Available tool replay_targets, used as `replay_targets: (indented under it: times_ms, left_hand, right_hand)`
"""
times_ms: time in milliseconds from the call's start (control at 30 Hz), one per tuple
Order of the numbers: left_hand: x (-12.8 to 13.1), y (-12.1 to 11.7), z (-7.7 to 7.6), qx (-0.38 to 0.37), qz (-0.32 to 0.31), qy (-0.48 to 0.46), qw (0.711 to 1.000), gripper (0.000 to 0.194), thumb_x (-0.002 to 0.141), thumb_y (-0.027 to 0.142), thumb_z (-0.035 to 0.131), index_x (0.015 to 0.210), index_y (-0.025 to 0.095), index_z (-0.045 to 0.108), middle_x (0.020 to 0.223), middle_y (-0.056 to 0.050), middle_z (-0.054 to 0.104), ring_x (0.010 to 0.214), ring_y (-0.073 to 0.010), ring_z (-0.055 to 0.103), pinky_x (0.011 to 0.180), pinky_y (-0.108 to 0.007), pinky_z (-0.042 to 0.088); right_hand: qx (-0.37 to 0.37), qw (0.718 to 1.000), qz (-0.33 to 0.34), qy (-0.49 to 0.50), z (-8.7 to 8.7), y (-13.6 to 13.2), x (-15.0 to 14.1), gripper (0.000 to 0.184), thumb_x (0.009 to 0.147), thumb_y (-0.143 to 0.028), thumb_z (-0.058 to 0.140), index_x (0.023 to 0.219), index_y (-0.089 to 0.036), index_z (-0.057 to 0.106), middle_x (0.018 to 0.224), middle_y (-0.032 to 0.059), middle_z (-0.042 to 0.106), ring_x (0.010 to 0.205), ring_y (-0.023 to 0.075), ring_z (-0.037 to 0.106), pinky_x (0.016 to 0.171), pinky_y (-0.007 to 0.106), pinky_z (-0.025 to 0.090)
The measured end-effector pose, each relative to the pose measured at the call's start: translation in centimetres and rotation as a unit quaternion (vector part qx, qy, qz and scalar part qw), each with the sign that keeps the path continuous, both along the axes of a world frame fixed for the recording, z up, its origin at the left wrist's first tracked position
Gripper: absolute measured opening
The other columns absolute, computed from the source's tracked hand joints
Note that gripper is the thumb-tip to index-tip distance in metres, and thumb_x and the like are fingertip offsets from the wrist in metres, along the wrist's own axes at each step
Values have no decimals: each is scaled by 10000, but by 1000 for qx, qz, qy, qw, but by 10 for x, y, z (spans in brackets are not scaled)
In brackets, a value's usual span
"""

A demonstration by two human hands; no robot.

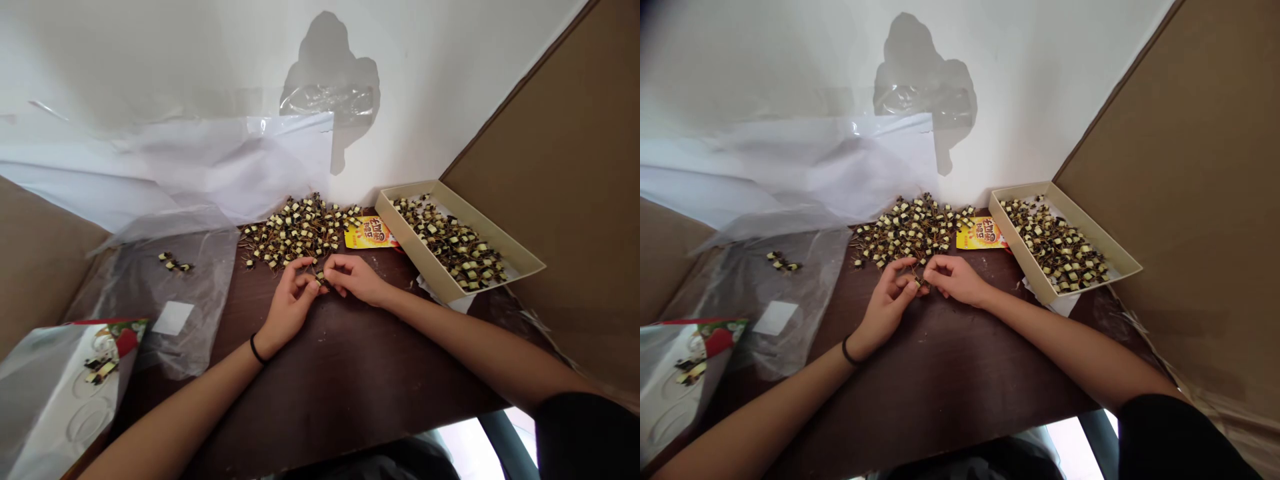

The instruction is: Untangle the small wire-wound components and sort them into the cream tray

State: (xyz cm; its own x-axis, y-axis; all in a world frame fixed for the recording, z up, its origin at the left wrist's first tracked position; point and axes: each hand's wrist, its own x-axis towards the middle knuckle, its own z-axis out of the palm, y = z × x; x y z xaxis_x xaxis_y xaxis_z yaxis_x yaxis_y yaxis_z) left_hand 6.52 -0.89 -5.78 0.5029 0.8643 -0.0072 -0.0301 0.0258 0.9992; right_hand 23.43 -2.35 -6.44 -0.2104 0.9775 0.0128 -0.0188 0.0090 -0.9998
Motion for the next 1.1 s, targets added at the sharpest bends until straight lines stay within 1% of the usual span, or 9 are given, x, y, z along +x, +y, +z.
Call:
replay_targets:
  times_ms: [67,133,267,367,467,567,800,967,1100]
  left_hand:
    - [0,0,2,-21,-11,4,1000,499,801,324,649,1210,171,406,682,52,603,697,-120,648,740,-262,471]
    - [0,-1,4,-33,-22,14,999,548,792,310,653,1248,165,388,667,56,606,677,-120,649,730,-264,473]
    - [0,0,5,-40,-29,25,998,585,781,292,657,1278,151,382,650,54,615,674,-125,651,721,-266,477]
    - [0,1,4,-48,-30,20,998,588,773,287,668,1273,149,392,658,51,618,674,-123,652,716,-263,482]
    - [0,1,2,-50,-34,14,998,572,774,280,669,1265,150,405,669,47,620,677,-120,653,720,-262,485]
    - [0,1,2,-40,-36,17,998,555,780,279,665,1258,151,413,664,44,618,676,-123,654,715,-264,487]
    - [0,1,3,-17,-23,26,999,501,798,294,641,1228,170,417,667,43,615,704,-140,666,729,-281,488]
    - [1,1,3,-21,-12,28,999,491,786,311,650,1199,168,427,672,44,618,700,-133,660,724,-267,481]
    - [1,0,3,-25,-10,25,999,484,784,300,649,1191,163,425,676,43,617,701,-130,659,729,-264,480]
  right_hand:
    - [-8,1000,-2,23,0,1,2,229,822,-392,541,783,-170,576,577,-53,488,444,64,387,431,203,305]
    - [-8,1000,9,21,0,1,3,218,817,-365,545,823,-161,621,632,-37,525,466,58,377,443,204,288]
    - [-4,1000,27,5,3,2,5,162,770,-306,609,800,-155,655,707,-22,582,499,52,381,476,214,284]
    - [-18,999,26,23,3,2,6,167,744,-313,642,802,-157,651,679,-34,570,501,55,387,493,222,293]
    - [-34,999,29,28,3,3,7,178,728,-329,664,763,-158,628,632,-46,542,503,60,396,507,227,300]
    - [-42,999,24,17,2,3,7,194,726,-338,671,733,-156,603,615,-50,529,503,61,402,514,229,303]
    - [-49,999,8,6,2,4,5,243,733,-391,658,738,-159,588,617,-51,531,502,65,423,526,236,318]
    - [-63,998,-7,20,2,4,4,228,717,-370,668,733,-155,593,633,-49,548,499,60,434,527,234,326]
    - [-75,997,-3,35,3,5,5,200,690,-331,687,740,-153,608,642,-50,564,502,58,447,530,231,336]
